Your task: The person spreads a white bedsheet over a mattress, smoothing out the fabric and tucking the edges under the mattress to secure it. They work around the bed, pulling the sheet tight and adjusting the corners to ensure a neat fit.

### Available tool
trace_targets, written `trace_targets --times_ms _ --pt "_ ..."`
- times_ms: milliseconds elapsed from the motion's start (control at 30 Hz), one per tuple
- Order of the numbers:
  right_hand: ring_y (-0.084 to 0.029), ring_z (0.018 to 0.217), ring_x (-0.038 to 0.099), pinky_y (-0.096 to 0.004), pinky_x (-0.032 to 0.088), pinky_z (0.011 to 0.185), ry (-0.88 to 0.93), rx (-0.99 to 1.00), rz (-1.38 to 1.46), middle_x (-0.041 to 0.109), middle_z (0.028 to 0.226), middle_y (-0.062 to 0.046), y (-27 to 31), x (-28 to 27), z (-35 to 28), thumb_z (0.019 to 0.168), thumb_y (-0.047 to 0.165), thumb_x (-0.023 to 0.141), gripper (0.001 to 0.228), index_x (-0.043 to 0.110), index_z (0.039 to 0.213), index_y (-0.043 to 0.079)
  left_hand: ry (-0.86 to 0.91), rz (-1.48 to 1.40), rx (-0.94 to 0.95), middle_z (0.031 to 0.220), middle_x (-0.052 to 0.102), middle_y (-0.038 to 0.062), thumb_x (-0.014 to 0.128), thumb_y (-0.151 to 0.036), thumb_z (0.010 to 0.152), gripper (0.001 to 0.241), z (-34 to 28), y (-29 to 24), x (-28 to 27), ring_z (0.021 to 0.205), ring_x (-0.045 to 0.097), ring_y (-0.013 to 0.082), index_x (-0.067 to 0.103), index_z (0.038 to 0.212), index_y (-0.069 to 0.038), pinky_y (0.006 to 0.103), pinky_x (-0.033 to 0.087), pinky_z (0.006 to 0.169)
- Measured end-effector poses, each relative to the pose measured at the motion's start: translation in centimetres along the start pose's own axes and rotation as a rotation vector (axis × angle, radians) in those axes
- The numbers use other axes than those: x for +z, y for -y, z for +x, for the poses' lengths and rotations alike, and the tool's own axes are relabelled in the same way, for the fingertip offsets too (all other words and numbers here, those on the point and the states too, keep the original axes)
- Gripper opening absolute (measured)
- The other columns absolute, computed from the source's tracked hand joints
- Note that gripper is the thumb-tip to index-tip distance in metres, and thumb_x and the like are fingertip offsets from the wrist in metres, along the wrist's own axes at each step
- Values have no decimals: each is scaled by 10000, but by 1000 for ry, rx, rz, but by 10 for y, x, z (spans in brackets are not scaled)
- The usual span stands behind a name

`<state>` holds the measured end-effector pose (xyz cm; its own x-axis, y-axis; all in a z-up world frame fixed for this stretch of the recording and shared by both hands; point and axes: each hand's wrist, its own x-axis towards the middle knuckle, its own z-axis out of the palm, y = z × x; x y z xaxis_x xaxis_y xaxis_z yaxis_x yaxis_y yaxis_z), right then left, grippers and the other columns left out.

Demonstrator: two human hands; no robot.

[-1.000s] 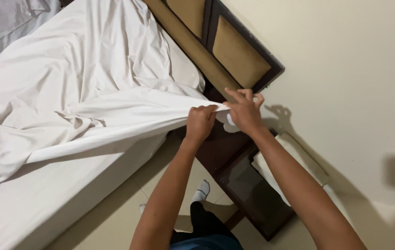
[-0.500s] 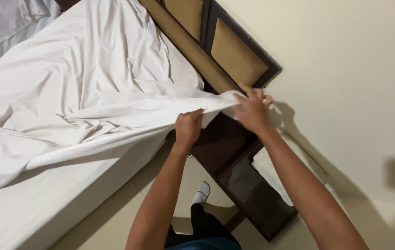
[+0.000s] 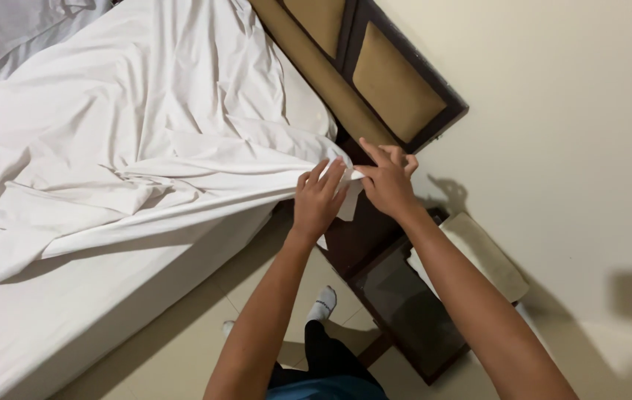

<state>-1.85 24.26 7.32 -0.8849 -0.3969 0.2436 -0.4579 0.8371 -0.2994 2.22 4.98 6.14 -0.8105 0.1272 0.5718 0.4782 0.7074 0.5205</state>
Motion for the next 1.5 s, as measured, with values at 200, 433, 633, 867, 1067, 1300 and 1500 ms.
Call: trace_targets --times_ms 200,433,633,867,1067,1300,1500 --pt "-273 1338 444 -522 175 1086 15 7 25 535 1576 -22 3 -3 13 914 196 699 204 843 1051 242 179 185 73 1659 385 41 828 -247 824 800 -47 14 -8 1534 378 270 493 1549 -211 450 351 1154" --pt "-284 1354 417 -537 155 1088 40 28 70 511 1588 -45 13 -13 19 932 216 695 178 848 1016 245 137 367 -21 1716 296 70 831 -376 821 869 -58 19 19 1584 271 271 427 1591 -392 469 180 1208" --pt "-294 1376 405 -536 156 1087 45 41 69 505 1594 -60 11 -11 16 916 228 686 187 852 999 245 32 366 -15 1719 295 100 832 -452 883 834 -58 12 31 1584 254 292 413 1601 -392 504 124 1214" --pt "-293 1358 398 -541 149 1089 57 70 72 496 1595 -53 7 -3 12 920 247 689 186 852 1008 256 6 311 -22 1699 306 162 807 -311 891 482 -48 -1 24 1570 254 283 622 1336 -290 487 124 1204" --pt "-274 1332 401 -503 148 1090 69 96 126 469 1619 -22 5 -2 9 902 253 701 325 780 1217 247 -82 294 -10 1665 397 97 727 -152 965 115 -29 -11 19 1529 331 236 637 951 -222 452 169 1173" --pt "-267 1283 433 -487 197 1032 138 -77 193 448 1545 -15 28 -32 -15 594 335 849 840 616 1373 126 -23 122 -27 1621 468 29 715 -49 898 142 -16 -12 17 1431 465 225 632 961 -146 430 258 1077" --pt "-175 1234 553 -485 242 1055 -62 26 63 629 1446 65 23 5 -35 851 115 763 403 757 1252 159 46 27 46 1596 480 -4 727 -35 815 426 -13 -17 13 1362 523 220 656 1234 -62 419 329 1056"
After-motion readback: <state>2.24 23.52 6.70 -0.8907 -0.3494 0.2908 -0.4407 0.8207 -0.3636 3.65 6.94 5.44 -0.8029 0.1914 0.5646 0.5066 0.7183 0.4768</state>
